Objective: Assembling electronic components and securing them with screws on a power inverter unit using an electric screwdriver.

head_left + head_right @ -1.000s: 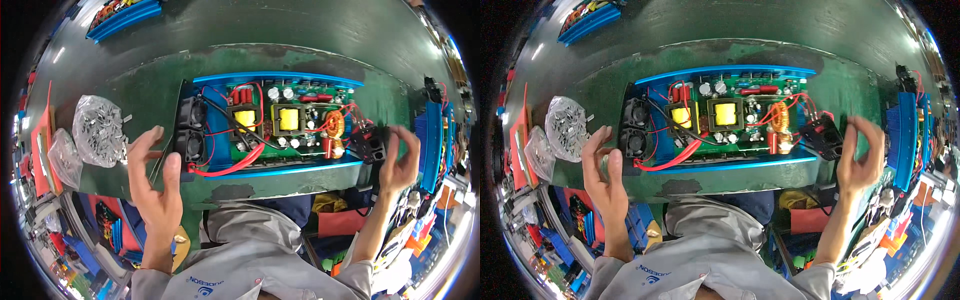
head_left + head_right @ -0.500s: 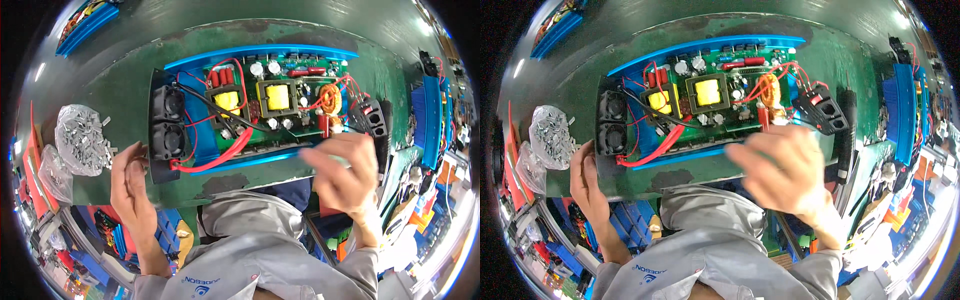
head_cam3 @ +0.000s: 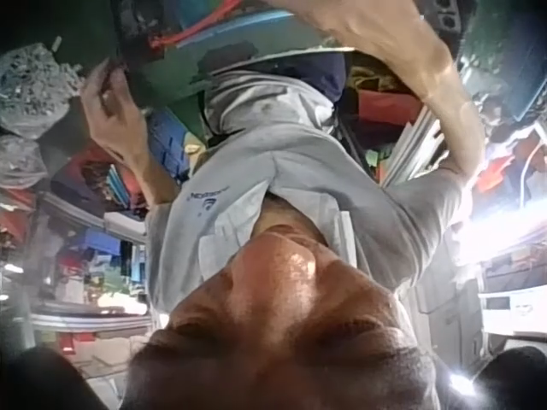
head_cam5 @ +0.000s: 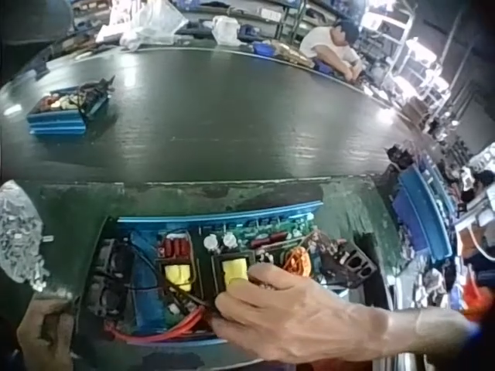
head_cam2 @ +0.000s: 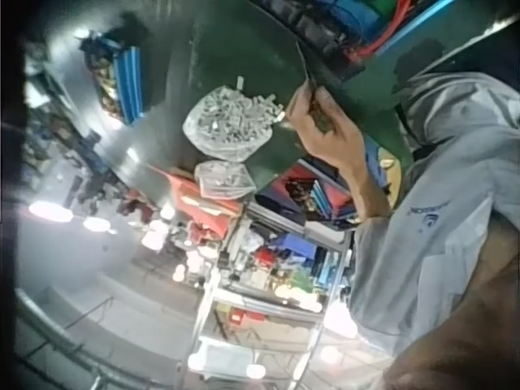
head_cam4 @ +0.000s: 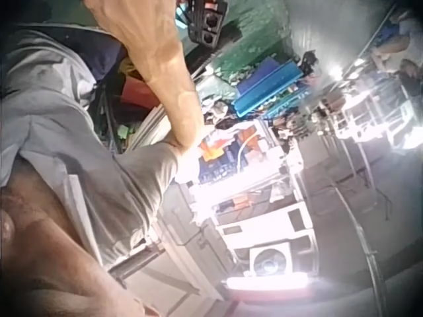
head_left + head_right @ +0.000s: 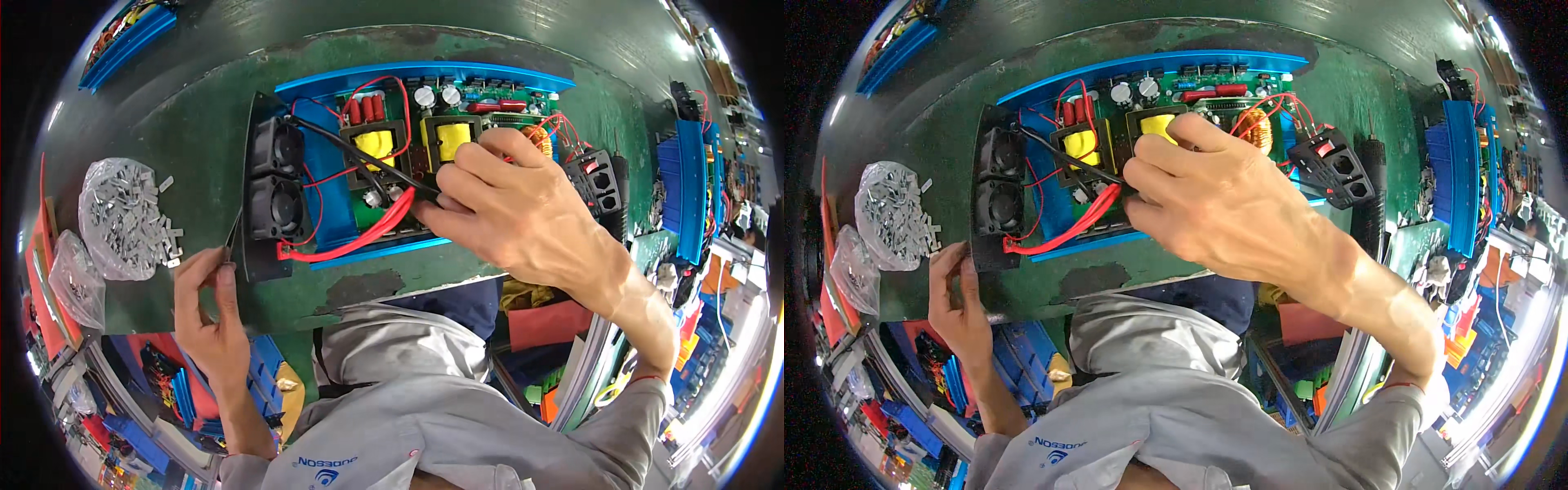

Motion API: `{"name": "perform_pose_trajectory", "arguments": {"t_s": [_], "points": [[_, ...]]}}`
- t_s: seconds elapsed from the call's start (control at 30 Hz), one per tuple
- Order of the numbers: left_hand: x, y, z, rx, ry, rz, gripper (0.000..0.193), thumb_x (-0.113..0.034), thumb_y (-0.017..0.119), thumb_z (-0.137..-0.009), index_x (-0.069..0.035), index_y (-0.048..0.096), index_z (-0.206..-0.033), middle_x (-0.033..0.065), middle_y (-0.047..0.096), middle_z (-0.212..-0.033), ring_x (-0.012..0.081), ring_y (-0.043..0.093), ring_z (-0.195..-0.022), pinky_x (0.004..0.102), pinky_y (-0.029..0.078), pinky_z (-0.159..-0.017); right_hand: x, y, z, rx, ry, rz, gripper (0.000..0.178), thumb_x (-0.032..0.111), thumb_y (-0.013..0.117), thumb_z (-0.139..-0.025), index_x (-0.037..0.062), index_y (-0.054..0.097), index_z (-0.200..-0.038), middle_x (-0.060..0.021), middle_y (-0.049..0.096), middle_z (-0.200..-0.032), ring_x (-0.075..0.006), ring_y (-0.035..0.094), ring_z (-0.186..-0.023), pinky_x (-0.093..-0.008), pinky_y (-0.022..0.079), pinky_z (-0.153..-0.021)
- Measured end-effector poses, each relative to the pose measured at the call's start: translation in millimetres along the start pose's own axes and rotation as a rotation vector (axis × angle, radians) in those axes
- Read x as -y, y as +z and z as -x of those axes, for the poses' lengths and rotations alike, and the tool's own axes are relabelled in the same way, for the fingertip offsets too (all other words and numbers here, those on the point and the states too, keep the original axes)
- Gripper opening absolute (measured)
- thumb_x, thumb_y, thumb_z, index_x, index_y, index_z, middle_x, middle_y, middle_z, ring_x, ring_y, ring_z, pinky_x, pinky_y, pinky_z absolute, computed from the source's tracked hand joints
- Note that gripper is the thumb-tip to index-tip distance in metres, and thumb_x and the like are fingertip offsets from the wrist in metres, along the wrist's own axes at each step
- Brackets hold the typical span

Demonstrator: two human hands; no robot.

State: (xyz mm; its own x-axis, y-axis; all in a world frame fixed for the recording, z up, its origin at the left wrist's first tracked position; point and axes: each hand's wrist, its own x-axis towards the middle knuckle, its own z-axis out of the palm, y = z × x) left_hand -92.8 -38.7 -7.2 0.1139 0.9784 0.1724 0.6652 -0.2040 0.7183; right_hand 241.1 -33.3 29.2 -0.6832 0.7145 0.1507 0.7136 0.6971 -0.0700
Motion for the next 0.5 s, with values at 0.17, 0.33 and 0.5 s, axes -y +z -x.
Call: {"name": "perform_pose_trajectory", "arguments": {"t_s": [0.17, 0.33, 0.5], "points": [[8, 1, 2, -0.023, 0.012, 0.014, 0.016, 0.004, 0.065, -0.094, 0.002, 0.067, -0.109, 0.0115, 0.067, -0.107, 0.0181, 0.063, -0.092, 0.0277, 0.050, -0.083, -7, -4, -4, 0.097, -0.036, -0.018, 0.023, 0.017, 0.063, -0.074, 0.0135, 0.070, -0.095, -0.0006, 0.052, -0.083, -0.0194, 0.055, -0.084, -0.0360, 0.045, -0.086], [9, 5, 0, -0.052, 0.048, 0.026, 0.016, 0.006, 0.064, -0.093, 0.002, 0.067, -0.109, 0.0117, 0.067, -0.106, 0.0180, 0.063, -0.091, 0.0283, 0.050, -0.082, -17, -3, 5, -0.031, -0.039, -0.146, 0.030, 0.011, 0.069, -0.071, 0.0117, 0.072, -0.101, -0.0015, 0.053, -0.080, -0.0202, 0.055, -0.079, -0.0351, 0.044, -0.080], [18, 3, 4, -0.096, -0.002, 0.014, 0.016, 0.005, 0.063, -0.095, 0.002, 0.067, -0.110, 0.0106, 0.066, -0.106, 0.0156, 0.061, -0.088, 0.0259, 0.048, -0.077, -34, -40, -4, -0.215, 0.310, -0.606, 0.021, -0.002, 0.070, -0.081, 0.0071, 0.076, -0.099, -0.0029, 0.062, -0.075, -0.0149, 0.055, -0.066, -0.0309, 0.045, -0.068]]}}
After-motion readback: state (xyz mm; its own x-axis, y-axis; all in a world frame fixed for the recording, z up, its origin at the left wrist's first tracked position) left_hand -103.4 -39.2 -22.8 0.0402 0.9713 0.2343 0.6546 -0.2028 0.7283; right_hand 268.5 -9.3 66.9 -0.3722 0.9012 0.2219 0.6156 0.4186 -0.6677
